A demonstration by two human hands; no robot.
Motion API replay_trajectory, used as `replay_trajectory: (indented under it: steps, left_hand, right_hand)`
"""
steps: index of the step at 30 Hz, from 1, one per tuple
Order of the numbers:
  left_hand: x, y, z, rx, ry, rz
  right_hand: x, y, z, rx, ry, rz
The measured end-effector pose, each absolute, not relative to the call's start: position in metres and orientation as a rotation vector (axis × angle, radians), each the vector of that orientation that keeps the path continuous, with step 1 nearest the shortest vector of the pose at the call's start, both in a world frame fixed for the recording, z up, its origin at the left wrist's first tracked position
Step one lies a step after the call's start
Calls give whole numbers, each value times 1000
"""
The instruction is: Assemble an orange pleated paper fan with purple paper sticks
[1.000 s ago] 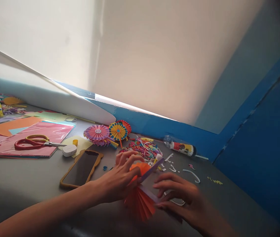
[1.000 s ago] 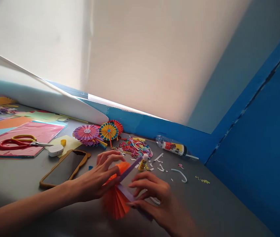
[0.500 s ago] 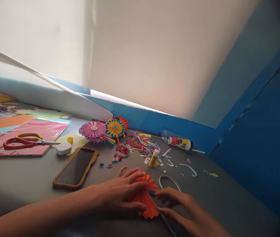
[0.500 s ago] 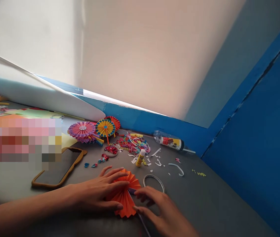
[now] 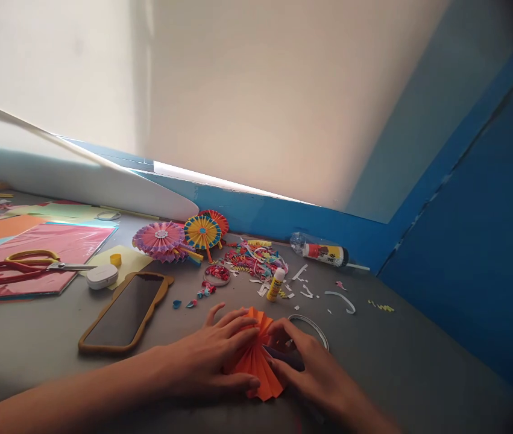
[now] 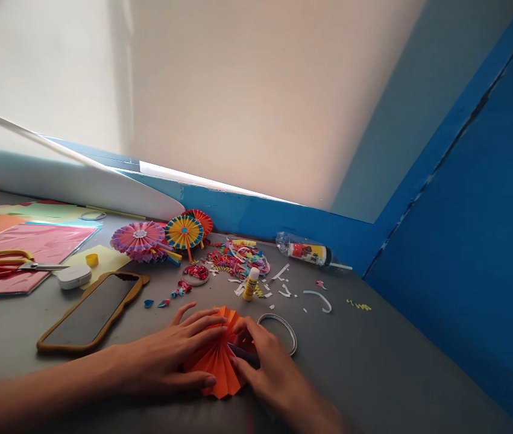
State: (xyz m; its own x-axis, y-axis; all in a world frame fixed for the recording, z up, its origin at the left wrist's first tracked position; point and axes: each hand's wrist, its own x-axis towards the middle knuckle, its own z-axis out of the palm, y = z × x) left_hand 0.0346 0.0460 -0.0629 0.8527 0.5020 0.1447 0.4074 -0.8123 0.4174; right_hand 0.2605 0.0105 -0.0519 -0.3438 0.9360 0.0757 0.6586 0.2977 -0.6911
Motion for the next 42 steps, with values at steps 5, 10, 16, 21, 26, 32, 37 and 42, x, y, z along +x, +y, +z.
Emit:
replay_trajectory:
  steps: [5,10,16,21,26,32,37,42]
  left_hand:
    - [34,45,-62,2632,700,350]
    - [32,44,-64,2608,709,330]
    - [30,42,-66,2544,714,257]
    - [29,41,-62,2511,678,302]
    - [28,41,-61,2508,681,309]
    - [29,44,-67,2549,655,270]
    - [29,45,-68,2561,626,276]
    - [29,45,-68,2553,647,269]
  right_hand:
    - [264,12,-57,-1419,-2120,753]
    - [269,9,-65,-1359,-2213,600]
    - [255,6,-67,-1361,-2101,680]
    - [254,8,-74,-1319,-2031,727]
    - [256,8,-75,-1333,-1973,767]
    - [254,9,-72,-1327,-1964,821]
    - [250,10,-83,-1345,-1997,662]
    - [251,10,-88,-1294,-2031,591]
